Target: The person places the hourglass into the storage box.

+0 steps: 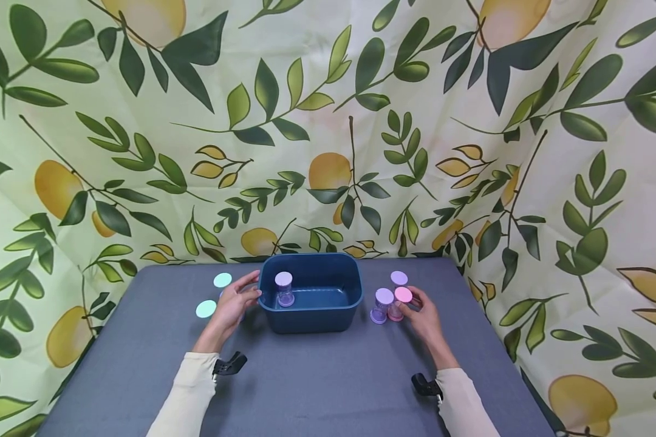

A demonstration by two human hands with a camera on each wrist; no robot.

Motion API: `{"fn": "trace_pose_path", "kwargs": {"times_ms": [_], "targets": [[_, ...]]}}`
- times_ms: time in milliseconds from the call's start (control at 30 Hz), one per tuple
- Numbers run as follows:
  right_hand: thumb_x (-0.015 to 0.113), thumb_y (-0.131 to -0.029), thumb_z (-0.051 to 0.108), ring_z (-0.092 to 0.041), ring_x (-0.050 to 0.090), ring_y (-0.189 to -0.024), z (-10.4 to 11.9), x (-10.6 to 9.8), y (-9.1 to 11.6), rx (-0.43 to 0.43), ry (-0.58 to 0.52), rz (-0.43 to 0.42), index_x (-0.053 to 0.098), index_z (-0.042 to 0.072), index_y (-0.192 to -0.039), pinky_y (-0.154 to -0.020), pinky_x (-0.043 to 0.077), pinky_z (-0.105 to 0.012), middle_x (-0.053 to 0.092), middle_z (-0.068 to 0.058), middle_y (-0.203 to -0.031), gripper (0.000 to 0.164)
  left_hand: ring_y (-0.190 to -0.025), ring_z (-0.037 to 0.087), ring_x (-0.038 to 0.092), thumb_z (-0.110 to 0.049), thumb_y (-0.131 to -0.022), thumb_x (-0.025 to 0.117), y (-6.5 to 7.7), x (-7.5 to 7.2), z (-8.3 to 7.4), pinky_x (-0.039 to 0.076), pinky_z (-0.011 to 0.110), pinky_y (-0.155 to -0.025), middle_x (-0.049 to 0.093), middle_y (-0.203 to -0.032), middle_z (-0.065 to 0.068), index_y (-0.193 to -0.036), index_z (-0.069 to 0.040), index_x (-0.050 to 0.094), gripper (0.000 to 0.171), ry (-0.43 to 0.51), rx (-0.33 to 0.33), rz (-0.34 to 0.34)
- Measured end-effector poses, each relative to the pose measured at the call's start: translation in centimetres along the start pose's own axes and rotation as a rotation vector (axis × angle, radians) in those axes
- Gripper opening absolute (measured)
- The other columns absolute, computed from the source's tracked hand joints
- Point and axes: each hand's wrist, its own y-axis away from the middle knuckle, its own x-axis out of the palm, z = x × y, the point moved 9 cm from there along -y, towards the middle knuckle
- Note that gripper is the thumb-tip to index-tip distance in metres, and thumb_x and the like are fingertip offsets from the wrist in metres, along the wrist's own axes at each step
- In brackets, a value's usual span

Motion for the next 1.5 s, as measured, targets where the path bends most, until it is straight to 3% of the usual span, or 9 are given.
{"fn": "trace_pose_path", "kwargs": {"times_ms": [233, 467, 733, 833, 933, 1000, 1167, 1367, 1500], "targets": [[0.069, -0.092, 0.02, -0.03, 0.048, -0.129, 0.2, -0.1, 0.2, 0.016, -0.003, 0.01, 0.044, 0.004, -0.143, -0.082, 0.037, -0.005, 0.049, -0.022, -0.143, 0.059, -0.098, 0.018, 0.057, 0.004, -0.091, 0.055, -0.3, 0.2, 0.2, 0.052, 0.02, -0.072, 0.047, -0.134, 0.016, -0.144, -0.005, 0.047, 0.054, -0.004, -0.003, 0.004], [0.069, -0.091, 0.014, -0.005, 0.049, -0.112, -0.1, -0.7, 0.7, 0.022, 0.006, -0.005, 0.048, 0.004, -0.139, -0.082, 0.04, -0.006, 0.051, -0.019, -0.14, 0.053, -0.105, 0.026, 0.056, 0.003, -0.091, 0.055, -0.2, 0.5, 0.2, 0.052, 0.021, -0.074, 0.048, -0.136, 0.017, -0.144, -0.005, 0.047, 0.054, -0.009, -0.007, 0.02], [0.071, -0.09, 0.02, -0.029, 0.048, -0.126, 0.7, -1.3, 1.3, 0.003, 0.062, -0.009, 0.047, 0.004, -0.139, -0.081, 0.038, -0.008, 0.052, -0.021, -0.138, 0.057, -0.103, 0.024, 0.057, 0.004, -0.091, 0.055, -0.1, 0.4, -0.1, 0.052, 0.022, -0.074, 0.049, -0.136, 0.015, -0.144, -0.005, 0.047, 0.054, -0.007, -0.009, 0.012], [0.072, -0.089, 0.022, -0.026, 0.049, -0.123, 1.2, -1.7, 1.5, -0.014, 0.079, -0.018, 0.048, 0.004, -0.138, -0.08, 0.038, -0.008, 0.053, -0.021, -0.137, 0.057, -0.104, 0.023, 0.057, 0.003, -0.092, 0.055, -0.1, 0.4, 0.0, 0.052, 0.024, -0.076, 0.048, -0.137, 0.016, -0.144, -0.005, 0.047, 0.054, -0.014, -0.005, 0.017], [0.073, -0.089, 0.024, -0.009, 0.051, -0.111, 1.8, -2.2, 1.9, -0.028, 0.095, -0.027, 0.05, 0.004, -0.137, -0.08, 0.039, -0.008, 0.055, -0.02, -0.134, 0.058, -0.106, 0.023, 0.057, 0.003, -0.092, 0.055, -0.1, 0.4, 0.2, 0.052, 0.027, -0.081, 0.048, -0.138, 0.016, -0.144, -0.006, 0.047, 0.054, -0.022, -0.009, 0.019], [0.073, -0.089, 0.025, -0.006, 0.05, -0.109, 2.1, -2.5, 2.1, -0.031, 0.108, -0.029, 0.05, 0.004, -0.137, -0.081, 0.039, -0.008, 0.055, -0.019, -0.134, 0.058, -0.109, 0.025, 0.056, 0.002, -0.092, 0.055, -0.1, 0.3, 0.4, 0.052, 0.027, -0.081, 0.048, -0.138, 0.017, -0.144, -0.006, 0.047, 0.053, -0.022, -0.011, 0.019], [0.072, -0.089, 0.03, -0.014, 0.048, -0.115, 2.5, -3.1, 2.5, -0.026, 0.128, -0.035, 0.049, 0.005, -0.137, -0.08, 0.039, -0.009, 0.054, -0.017, -0.135, 0.059, -0.115, 0.029, 0.054, 0.003, -0.092, 0.055, -0.1, 0.2, 0.5, 0.051, 0.027, -0.081, 0.047, -0.139, 0.016, -0.144, -0.006, 0.047, 0.053, -0.018, -0.016, 0.014], [0.073, -0.089, 0.03, 0.0, 0.047, -0.105, 3.3, -3.7, 3.0, -0.03, 0.128, -0.064, 0.05, 0.006, -0.136, -0.078, 0.041, -0.008, 0.056, -0.015, -0.132, 0.058, -0.115, 0.031, 0.053, 0.003, -0.092, 0.055, 0.0, 0.1, 0.4, 0.052, 0.027, -0.08, 0.047, -0.139, 0.016, -0.144, -0.005, 0.047, 0.053, -0.01, -0.013, 0.013], [0.073, -0.089, 0.031, -0.007, 0.048, -0.109, 4.2, -3.9, 3.3, -0.042, 0.13, -0.075, 0.05, 0.006, -0.136, -0.077, 0.04, -0.007, 0.055, -0.015, -0.132, 0.058, -0.114, 0.03, 0.053, 0.003, -0.092, 0.055, 0.1, 0.0, 0.3, 0.051, 0.025, -0.078, 0.047, -0.138, 0.016, -0.144, -0.006, 0.047, 0.053, -0.012, -0.01, 0.006]]}}
